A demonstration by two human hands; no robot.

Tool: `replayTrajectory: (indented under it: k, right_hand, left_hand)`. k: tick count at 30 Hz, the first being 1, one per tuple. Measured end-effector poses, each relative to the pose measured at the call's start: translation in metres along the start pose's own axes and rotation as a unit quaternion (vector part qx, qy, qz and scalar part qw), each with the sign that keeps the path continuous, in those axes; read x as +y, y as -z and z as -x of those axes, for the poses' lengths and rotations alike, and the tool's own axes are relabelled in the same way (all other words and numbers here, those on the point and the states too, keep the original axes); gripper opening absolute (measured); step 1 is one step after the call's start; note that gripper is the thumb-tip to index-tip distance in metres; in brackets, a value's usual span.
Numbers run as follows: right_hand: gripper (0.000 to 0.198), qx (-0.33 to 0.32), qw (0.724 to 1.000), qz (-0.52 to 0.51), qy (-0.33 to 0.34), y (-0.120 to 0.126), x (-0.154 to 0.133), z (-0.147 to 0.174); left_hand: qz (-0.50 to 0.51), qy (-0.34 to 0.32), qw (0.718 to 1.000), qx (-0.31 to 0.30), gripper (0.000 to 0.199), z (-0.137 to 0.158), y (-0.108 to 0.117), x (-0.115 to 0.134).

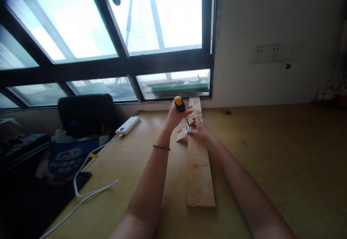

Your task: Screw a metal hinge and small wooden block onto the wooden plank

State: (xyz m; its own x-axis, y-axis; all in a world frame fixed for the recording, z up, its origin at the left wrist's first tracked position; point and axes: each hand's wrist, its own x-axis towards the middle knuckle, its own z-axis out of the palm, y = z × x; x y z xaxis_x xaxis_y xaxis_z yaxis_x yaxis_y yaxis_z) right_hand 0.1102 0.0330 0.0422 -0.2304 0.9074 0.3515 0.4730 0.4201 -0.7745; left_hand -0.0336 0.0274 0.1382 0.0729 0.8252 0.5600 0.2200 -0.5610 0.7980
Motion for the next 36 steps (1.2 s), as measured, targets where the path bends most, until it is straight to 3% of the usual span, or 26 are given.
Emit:
replayTrajectory:
  k: [5,12,15,20,22,28,36]
  right_hand:
    - [0.064,0.003,1.0,-0.001,-0.003,0.0,-0.001,0.001]
    - [0.062,0.003,1.0,-0.002,0.008,0.001,-0.004,0.002]
    - [0.06,0.009,1.0,0.006,0.017,0.001,-0.004,0.002]
    - [0.059,0.01,0.999,0.012,0.029,0.001,-0.002,0.002]
    - [0.059,0.009,0.999,0.011,0.03,0.001,-0.002,0.002]
    - [0.059,0.007,1.0,0.008,0.02,0.002,-0.005,0.002]
    - [0.056,0.014,0.999,0.024,0.019,0.002,-0.007,0.002]
  left_hand:
    - [-0.011,0.012,1.0,0.018,0.061,0.0,0.007,0.002]
    - [0.166,0.1,0.979,-0.065,0.082,0.002,0.014,0.018]
    - [0.225,0.114,0.963,-0.091,0.073,0.003,0.015,0.022]
    - [0.247,0.115,0.959,-0.08,0.032,0.003,0.018,0.021]
    - [0.25,0.115,0.957,-0.089,0.024,0.003,0.021,0.019]
    - [0.232,0.084,0.956,-0.157,0.025,0.006,0.03,0.026]
    - [0.168,0.079,0.926,-0.329,0.022,0.016,0.029,0.057]
